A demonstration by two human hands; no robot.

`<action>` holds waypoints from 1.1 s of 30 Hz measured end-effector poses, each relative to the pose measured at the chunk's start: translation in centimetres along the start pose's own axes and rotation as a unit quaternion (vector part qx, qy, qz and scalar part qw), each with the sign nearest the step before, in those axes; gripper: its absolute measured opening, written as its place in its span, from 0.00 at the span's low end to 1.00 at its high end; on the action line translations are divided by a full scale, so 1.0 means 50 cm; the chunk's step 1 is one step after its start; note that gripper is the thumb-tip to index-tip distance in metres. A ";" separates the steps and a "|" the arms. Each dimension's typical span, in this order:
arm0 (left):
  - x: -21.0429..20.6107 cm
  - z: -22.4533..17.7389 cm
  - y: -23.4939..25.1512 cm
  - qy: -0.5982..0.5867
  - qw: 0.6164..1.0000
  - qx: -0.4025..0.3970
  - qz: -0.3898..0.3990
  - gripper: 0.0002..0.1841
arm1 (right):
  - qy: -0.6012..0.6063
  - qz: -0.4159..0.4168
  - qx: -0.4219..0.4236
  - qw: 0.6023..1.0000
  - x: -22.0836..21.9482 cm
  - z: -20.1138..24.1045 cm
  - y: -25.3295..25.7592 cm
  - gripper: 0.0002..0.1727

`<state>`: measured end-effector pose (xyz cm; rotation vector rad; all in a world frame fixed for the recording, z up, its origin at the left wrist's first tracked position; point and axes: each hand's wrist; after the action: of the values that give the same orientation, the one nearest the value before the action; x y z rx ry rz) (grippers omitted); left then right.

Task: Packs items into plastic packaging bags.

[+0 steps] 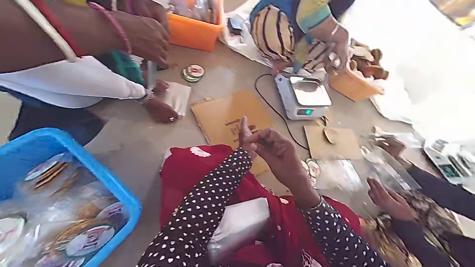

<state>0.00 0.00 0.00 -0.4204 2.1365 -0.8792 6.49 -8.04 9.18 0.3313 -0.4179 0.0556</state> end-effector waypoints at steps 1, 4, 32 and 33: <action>-0.003 0.008 0.001 0.021 1.000 0.017 -0.008 0.39 | -0.019 -0.009 -0.031 0.999 0.039 -0.024 -0.023 0.09; 0.000 0.009 0.004 0.050 0.998 0.042 0.001 0.42 | -0.050 -0.002 -0.136 0.989 0.118 -0.068 -0.117 0.07; 0.019 0.026 0.017 0.174 0.983 0.007 -0.057 0.31 | 0.049 -0.037 -0.300 0.952 0.088 -0.066 -0.312 0.11; 0.020 0.028 0.020 0.180 0.982 0.006 -0.055 0.30 | 0.041 -0.040 -0.291 0.955 0.087 -0.065 -0.314 0.07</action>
<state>0.39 -0.48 -1.88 -0.3998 2.4533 -1.0968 13.62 -21.88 3.41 -0.2366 -0.3213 -0.1328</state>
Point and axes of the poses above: each hand's wrist, its own y-axis towards the middle knuckle, its own x-axis out of the back of the hand, z = x × y, and after that the axes turned 14 degrees about -z, right-handed
